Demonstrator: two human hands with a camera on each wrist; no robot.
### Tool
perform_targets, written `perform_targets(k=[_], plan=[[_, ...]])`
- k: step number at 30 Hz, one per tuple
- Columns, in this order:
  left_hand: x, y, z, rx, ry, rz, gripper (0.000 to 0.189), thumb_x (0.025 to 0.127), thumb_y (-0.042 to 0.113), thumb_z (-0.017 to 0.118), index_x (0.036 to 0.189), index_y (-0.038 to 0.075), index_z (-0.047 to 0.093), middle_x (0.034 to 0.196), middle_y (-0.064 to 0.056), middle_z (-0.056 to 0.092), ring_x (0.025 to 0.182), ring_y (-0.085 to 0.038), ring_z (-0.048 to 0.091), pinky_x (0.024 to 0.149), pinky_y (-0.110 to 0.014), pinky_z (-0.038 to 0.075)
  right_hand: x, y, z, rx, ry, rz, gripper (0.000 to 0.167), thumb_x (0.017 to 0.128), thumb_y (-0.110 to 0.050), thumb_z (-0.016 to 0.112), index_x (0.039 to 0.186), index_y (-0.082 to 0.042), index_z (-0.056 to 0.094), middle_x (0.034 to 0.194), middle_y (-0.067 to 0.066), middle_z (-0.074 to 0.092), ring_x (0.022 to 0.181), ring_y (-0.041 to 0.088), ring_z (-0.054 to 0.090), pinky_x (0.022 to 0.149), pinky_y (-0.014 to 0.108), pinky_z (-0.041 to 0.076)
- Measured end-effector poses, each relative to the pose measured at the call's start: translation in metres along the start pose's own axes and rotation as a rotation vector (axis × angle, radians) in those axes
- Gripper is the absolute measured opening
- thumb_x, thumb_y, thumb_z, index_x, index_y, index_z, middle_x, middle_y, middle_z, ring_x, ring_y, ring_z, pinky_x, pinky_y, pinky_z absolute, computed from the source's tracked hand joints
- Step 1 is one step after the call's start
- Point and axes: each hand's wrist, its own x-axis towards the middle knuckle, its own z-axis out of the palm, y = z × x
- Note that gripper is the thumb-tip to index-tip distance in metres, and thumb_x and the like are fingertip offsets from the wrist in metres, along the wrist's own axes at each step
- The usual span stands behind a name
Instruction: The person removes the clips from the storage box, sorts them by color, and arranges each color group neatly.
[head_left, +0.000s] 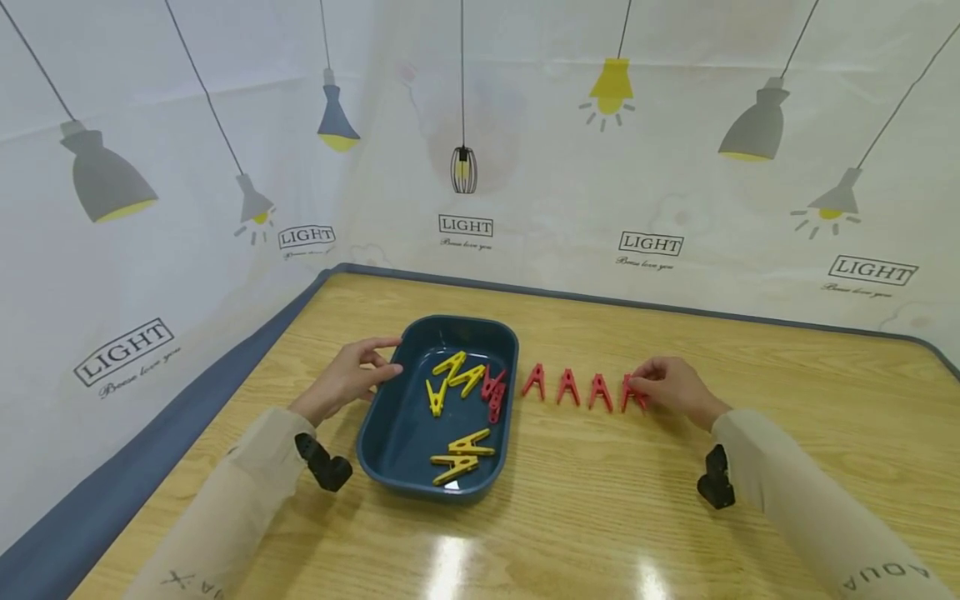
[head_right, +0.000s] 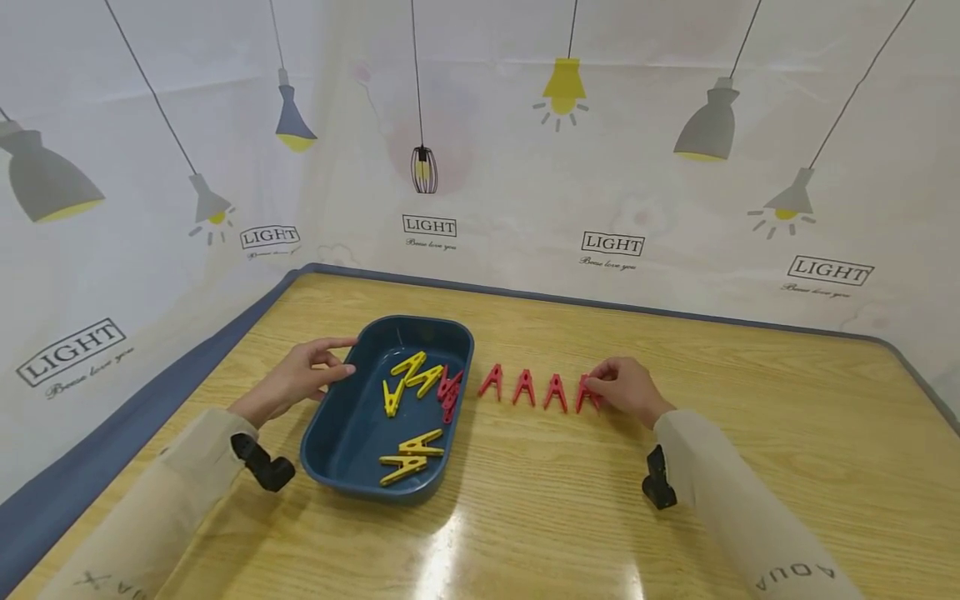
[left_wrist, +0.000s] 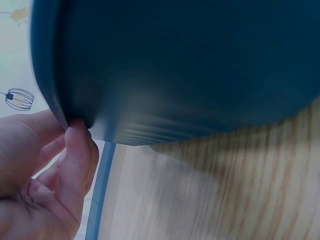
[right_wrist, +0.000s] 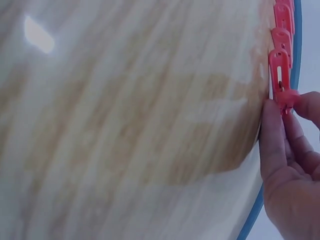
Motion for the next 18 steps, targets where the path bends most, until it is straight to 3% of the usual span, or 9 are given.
perform_targets(k=[7,18], plan=[[0.0001,-0.0003,-0.0007,-0.001,-0.007,0.007,0.051,0.088,0.021,0.057,0.134,0.012,0.038,0.091,-0.013,0.053,0.069,-0.02,0.049,0.057,-0.032,0.049,-0.0022,-0.0011,0.0035,0.02,0.029,0.009,0.021,0.086,-0.013,0.057,0.094,0.007,0.057,0.076,0.008,0.061,0.061,0.014,0.054,0.058,0.027,0.047],[-0.0017,0.0022,-0.0014,-0.007,-0.018,0.005,0.052,0.087,0.021,0.057,0.135,0.011,0.037,0.095,-0.019,0.054,0.067,-0.019,0.049,0.056,-0.031,0.049,-0.0055,0.0,0.0034,0.047,0.034,0.012,0.024,0.088,-0.013,0.055,0.098,0.009,0.055,0.084,0.012,0.061,0.065,0.015,0.057,0.059,0.027,0.049]])
